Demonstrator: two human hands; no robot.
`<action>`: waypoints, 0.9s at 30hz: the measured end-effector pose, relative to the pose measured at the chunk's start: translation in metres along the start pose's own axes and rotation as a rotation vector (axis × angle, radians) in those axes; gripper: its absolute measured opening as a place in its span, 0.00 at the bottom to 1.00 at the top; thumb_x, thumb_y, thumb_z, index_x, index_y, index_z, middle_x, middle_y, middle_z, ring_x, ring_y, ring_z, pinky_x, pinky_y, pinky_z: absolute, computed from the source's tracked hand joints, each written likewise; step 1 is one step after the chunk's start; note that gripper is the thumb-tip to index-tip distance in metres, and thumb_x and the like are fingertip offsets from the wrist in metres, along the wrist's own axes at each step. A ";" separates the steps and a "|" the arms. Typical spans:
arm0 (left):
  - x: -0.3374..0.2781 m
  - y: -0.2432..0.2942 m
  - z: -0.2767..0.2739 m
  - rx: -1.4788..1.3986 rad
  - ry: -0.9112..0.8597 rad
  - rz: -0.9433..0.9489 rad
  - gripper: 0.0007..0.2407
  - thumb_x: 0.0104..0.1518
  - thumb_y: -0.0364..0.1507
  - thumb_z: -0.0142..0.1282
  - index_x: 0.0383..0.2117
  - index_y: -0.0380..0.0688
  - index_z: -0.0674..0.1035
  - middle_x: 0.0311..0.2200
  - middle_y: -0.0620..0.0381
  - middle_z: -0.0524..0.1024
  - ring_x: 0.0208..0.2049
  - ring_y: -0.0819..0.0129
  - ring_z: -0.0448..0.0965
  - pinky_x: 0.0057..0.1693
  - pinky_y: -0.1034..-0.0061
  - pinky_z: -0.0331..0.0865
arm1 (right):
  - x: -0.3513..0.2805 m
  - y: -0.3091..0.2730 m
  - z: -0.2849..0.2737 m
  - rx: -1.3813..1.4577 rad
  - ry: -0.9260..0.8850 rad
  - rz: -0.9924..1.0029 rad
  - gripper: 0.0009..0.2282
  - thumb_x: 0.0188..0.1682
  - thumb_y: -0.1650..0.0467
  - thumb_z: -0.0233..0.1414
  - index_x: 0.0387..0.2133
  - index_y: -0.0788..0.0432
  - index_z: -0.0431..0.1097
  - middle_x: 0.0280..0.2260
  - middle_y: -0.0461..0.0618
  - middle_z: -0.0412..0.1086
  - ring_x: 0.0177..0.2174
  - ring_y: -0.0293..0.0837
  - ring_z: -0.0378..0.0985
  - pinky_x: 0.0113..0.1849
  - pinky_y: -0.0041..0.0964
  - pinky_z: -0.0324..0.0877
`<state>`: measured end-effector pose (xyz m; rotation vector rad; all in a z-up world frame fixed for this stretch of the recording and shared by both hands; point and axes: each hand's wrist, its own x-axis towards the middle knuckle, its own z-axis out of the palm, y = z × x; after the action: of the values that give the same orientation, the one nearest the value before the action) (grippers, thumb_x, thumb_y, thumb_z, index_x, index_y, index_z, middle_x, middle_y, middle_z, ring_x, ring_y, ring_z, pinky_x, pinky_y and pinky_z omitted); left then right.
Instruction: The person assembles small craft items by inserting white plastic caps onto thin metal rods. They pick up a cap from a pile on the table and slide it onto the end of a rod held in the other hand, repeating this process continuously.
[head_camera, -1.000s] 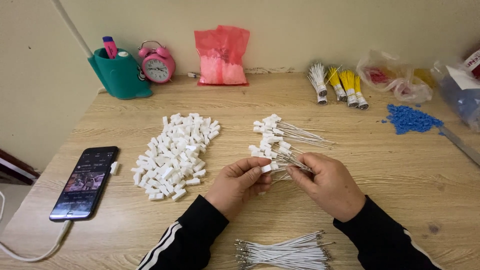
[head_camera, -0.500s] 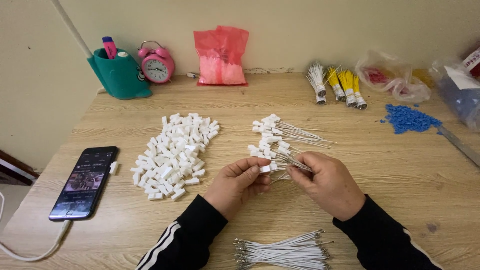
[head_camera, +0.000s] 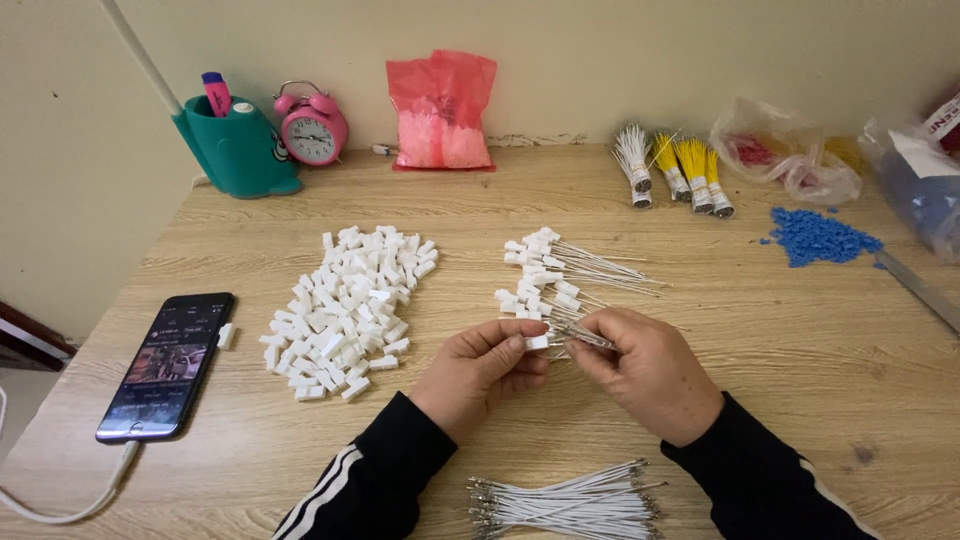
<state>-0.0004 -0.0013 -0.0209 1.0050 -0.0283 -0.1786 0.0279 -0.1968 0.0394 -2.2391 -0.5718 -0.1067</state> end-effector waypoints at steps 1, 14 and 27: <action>0.000 -0.001 0.000 0.000 0.000 0.000 0.12 0.61 0.24 0.48 0.47 0.31 0.76 0.31 0.47 0.78 0.36 0.61 0.82 0.45 0.70 0.80 | -0.001 0.001 0.001 0.000 0.000 0.000 0.02 0.41 0.71 0.59 0.27 0.56 0.77 0.17 0.49 0.69 0.20 0.40 0.73 0.26 0.32 0.71; -0.004 0.007 0.003 -0.054 0.017 -0.069 0.12 0.60 0.25 0.49 0.46 0.32 0.76 0.38 0.36 0.80 0.35 0.59 0.83 0.40 0.73 0.81 | 0.000 0.004 0.003 -0.016 0.009 -0.039 0.03 0.41 0.71 0.59 0.28 0.55 0.76 0.19 0.51 0.70 0.22 0.44 0.77 0.27 0.33 0.73; 0.003 0.000 -0.001 -0.063 0.039 -0.080 0.10 0.60 0.24 0.51 0.45 0.33 0.76 0.36 0.36 0.79 0.34 0.59 0.84 0.40 0.72 0.81 | -0.003 0.015 0.013 0.050 -0.008 -0.047 0.06 0.40 0.71 0.60 0.30 0.55 0.76 0.22 0.53 0.74 0.26 0.48 0.80 0.31 0.38 0.74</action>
<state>0.0025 -0.0006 -0.0217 0.9470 0.0526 -0.2315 0.0307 -0.1968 0.0191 -2.1792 -0.6254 -0.1064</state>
